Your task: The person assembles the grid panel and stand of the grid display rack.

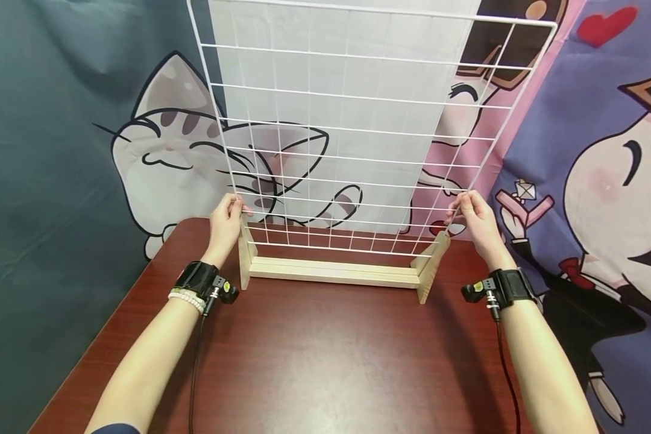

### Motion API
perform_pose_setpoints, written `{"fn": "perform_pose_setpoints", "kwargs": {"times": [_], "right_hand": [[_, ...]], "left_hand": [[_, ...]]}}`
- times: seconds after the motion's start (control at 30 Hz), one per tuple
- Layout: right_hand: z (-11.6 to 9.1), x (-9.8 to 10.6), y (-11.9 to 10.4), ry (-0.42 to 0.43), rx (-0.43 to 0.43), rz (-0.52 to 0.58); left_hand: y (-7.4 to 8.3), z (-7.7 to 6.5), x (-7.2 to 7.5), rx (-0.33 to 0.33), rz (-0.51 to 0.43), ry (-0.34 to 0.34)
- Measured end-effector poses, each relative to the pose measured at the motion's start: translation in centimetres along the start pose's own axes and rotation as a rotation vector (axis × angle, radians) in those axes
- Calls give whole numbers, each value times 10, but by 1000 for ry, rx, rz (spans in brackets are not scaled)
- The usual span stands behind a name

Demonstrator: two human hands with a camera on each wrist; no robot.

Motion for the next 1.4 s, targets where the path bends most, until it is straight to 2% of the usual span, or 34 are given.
{"fn": "perform_pose_setpoints", "kwargs": {"times": [0.13,0.2,0.3,0.37,0.47,0.6,0.83,1.0,1.17,1.4], "right_hand": [[-2,-5,9,-54,-36,-106],[-6,-7,16,-47,-55,-148],[-11,-9,26,55,-53,-140],[-15,-9,31,165,-32,-62],[-20,-9,37,311,45,58],[-25,-7,41,405,127,123],[-30,-16,38,361,144,134],[-35,-22,38,401,112,164],[-34,-23,41,418,97,178],[-27,-24,39,396,141,176]], "left_hand": [[-2,1,2,27,-73,87],[-2,0,3,40,-87,109],[-2,1,1,47,-89,123],[-1,1,-1,46,-80,118],[1,2,-6,37,-64,101],[3,2,-10,28,-65,72],[0,-3,-9,32,-16,73],[-3,-9,-12,45,-8,125],[-4,-11,-12,28,-35,181],[0,-4,-9,39,-5,158]]}}
Point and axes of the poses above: each hand's wrist, its own z-axis towards the middle knuckle, its own x-axis out of the back of the hand, y = z × x, the point moved 5 cm from there along z, towards the middle knuckle, and after that the axes turned 14 degrees about z, right-handed, at the moved point
